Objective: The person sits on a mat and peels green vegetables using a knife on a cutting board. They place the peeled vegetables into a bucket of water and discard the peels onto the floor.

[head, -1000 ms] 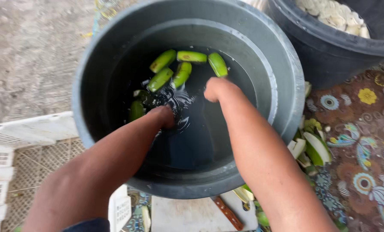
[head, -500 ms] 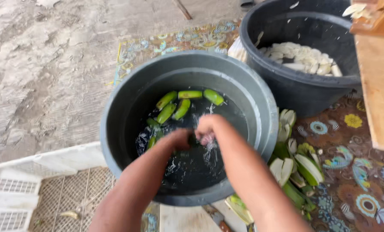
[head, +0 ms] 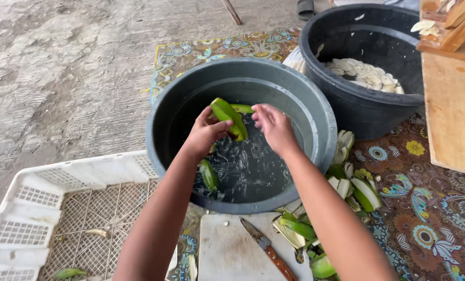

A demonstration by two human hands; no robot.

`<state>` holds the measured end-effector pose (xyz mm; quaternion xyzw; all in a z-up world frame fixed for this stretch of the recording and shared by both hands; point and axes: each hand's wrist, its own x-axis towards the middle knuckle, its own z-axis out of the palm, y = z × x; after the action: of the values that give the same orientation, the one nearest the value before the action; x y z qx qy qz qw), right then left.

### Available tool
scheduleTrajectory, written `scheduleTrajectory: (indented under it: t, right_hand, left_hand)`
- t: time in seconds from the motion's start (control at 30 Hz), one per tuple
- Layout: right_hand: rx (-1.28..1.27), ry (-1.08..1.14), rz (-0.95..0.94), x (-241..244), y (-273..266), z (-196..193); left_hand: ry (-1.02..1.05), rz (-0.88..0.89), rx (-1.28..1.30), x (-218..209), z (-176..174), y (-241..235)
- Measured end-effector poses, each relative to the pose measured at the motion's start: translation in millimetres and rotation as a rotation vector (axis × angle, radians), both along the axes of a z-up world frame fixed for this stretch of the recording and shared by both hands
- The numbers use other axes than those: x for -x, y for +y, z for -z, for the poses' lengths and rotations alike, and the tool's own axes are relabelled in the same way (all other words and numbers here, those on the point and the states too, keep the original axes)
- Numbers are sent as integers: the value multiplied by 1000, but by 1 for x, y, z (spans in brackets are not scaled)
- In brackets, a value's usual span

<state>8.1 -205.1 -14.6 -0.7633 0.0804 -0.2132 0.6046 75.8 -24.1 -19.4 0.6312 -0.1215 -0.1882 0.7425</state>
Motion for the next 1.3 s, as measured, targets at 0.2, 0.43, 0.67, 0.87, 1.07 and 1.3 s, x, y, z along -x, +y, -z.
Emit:
scheduleTrajectory:
  t: [0.2,0.43,0.67,0.87,1.07,1.3]
  right_hand:
    - [-99,138,-351,84,45,-19]
    - [401,-192,125,175,88,-48]
    - [255,-218,29,267,111,-43]
    - [-310,-8,-143,254,98,21]
    - [319,-181,40,287,145,31]
    - [-14,297,-239,291,152,143]
  left_hand:
    - [98,-63,489,72,-32,15]
    - [62,-138,276,162,-29,30]
    - [165,-320,439,270,-62,57]
    - [206,-87,625,260,16,83]
    - [362,-253,354,284,29,98]
    - [377,-236,315,252,115,122]
